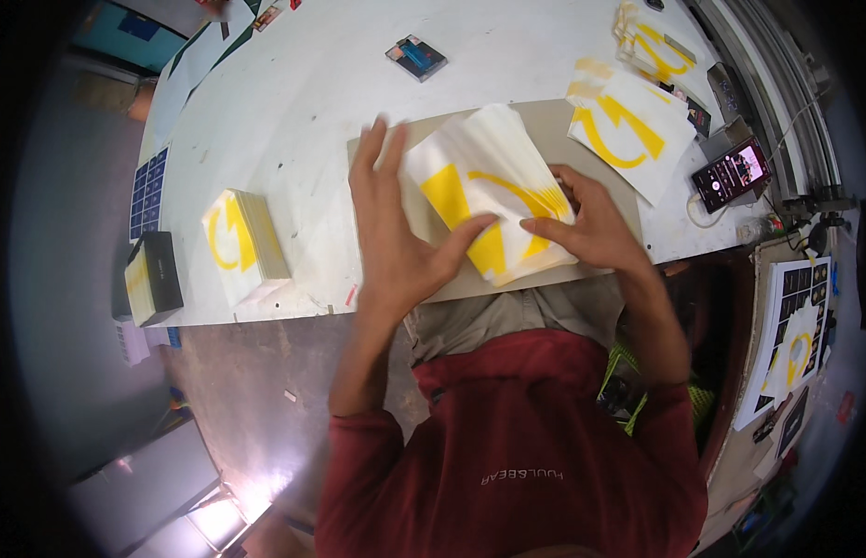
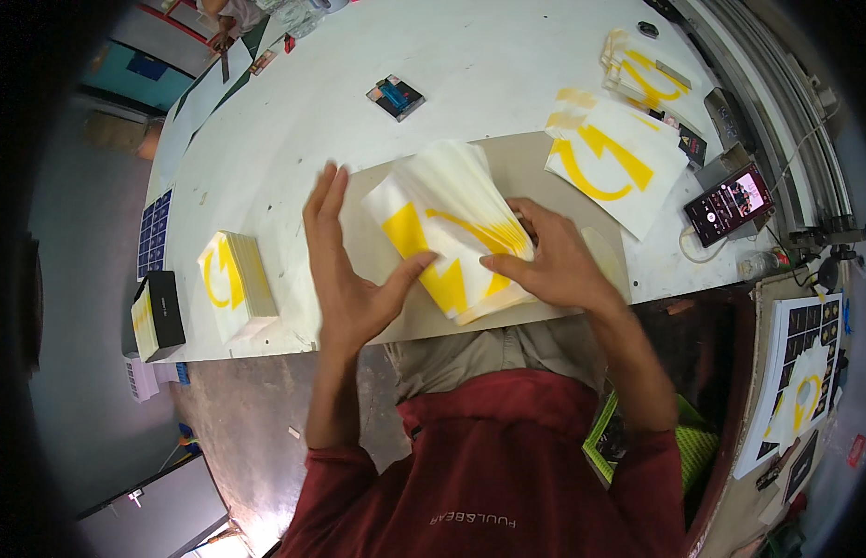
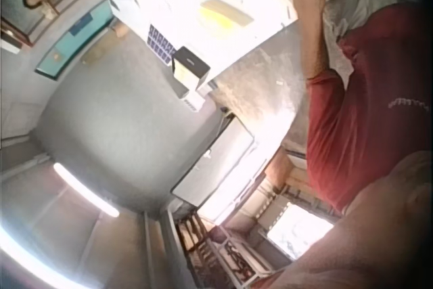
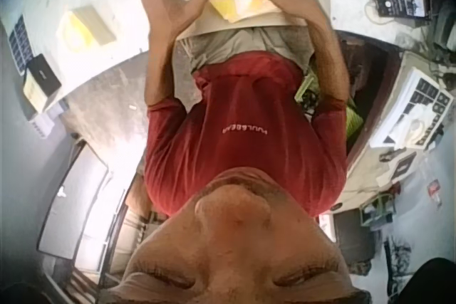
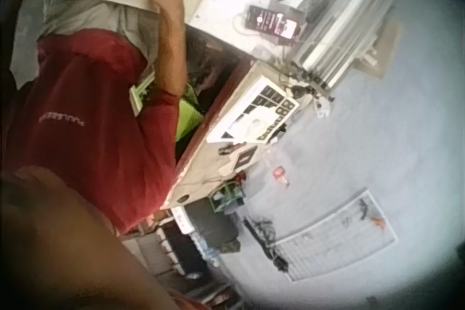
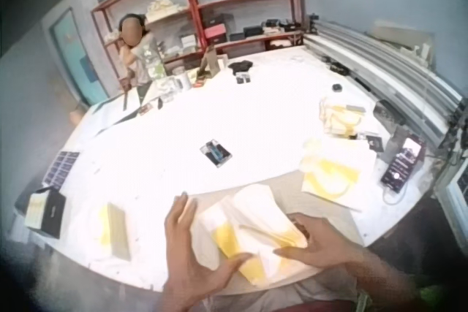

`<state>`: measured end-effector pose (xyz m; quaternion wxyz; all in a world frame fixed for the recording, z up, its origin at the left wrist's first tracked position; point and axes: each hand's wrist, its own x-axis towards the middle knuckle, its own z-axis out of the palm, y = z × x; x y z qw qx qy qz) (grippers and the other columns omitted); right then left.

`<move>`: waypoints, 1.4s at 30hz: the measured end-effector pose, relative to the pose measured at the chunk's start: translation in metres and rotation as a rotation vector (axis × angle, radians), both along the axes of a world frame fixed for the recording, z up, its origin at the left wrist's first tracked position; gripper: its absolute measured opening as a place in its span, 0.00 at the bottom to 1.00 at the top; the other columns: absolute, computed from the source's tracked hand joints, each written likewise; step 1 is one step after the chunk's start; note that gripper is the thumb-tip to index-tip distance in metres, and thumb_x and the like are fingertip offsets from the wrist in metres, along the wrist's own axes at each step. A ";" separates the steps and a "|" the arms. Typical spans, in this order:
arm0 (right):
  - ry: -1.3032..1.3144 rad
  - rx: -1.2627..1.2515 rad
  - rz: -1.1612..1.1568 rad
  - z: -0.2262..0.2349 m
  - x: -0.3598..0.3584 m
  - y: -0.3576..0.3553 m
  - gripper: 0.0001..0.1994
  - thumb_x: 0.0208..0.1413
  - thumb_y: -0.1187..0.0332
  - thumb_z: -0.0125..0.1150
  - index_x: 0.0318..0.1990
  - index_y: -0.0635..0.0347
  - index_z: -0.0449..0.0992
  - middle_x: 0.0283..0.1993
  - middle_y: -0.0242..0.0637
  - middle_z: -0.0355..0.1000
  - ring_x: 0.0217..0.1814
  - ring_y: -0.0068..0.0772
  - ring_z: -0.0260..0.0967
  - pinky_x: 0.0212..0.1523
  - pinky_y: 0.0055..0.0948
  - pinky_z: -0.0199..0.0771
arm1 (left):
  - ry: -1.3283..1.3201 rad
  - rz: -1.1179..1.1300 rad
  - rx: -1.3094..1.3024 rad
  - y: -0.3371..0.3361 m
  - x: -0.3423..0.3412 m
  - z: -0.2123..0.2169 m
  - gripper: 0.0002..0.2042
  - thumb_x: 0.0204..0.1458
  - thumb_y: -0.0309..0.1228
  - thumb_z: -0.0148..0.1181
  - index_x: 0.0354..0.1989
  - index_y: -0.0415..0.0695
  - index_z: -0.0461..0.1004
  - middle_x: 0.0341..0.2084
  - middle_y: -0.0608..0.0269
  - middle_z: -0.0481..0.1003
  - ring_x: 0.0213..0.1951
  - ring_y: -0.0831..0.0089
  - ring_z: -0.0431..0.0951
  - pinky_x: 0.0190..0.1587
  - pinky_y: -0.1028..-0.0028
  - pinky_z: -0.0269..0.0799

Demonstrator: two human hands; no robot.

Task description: The person repeatedly picks up stacks of white paper sheets with yellow markings, aligns them, and places them on a table. The person also briefly handles a black notebook and a phone.

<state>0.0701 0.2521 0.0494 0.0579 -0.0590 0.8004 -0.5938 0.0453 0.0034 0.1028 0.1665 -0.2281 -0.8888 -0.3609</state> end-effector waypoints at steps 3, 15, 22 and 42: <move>0.173 0.524 0.151 0.063 -0.012 -0.001 0.28 0.44 0.70 0.72 0.55 0.70 0.72 0.37 0.55 0.80 0.43 0.54 0.80 0.46 0.44 0.78 | 0.230 -0.215 -0.477 0.010 -0.008 0.047 0.48 0.43 0.44 0.77 0.72 0.40 0.59 0.68 0.46 0.63 0.71 0.48 0.61 0.71 0.46 0.56; 0.033 -0.346 0.430 0.081 -0.058 0.054 0.48 0.57 0.42 0.67 0.74 0.69 0.55 0.58 0.54 0.76 0.57 0.41 0.77 0.59 0.35 0.76 | -0.520 -0.662 -0.300 0.009 -0.059 0.026 0.19 0.45 0.37 0.77 0.38 0.35 0.82 0.26 0.56 0.82 0.30 0.64 0.83 0.38 0.68 0.77; 0.006 -0.976 -0.013 -0.062 0.000 -0.001 0.55 0.51 0.46 0.74 0.76 0.65 0.47 0.69 0.52 0.65 0.70 0.41 0.65 0.71 0.39 0.62 | -0.825 -0.394 0.660 -0.012 -0.044 -0.042 0.12 0.53 0.27 0.74 0.41 0.32 0.83 0.33 0.58 0.85 0.33 0.77 0.83 0.36 0.76 0.79; 0.155 -0.308 0.018 -0.059 0.003 -0.010 0.60 0.43 0.62 0.80 0.77 0.70 0.40 0.79 0.51 0.50 0.81 0.49 0.47 0.78 0.45 0.44 | -0.785 -0.420 0.760 0.014 0.004 -0.138 0.78 0.34 0.49 0.85 0.76 0.36 0.18 0.79 0.46 0.34 0.78 0.56 0.43 0.76 0.58 0.44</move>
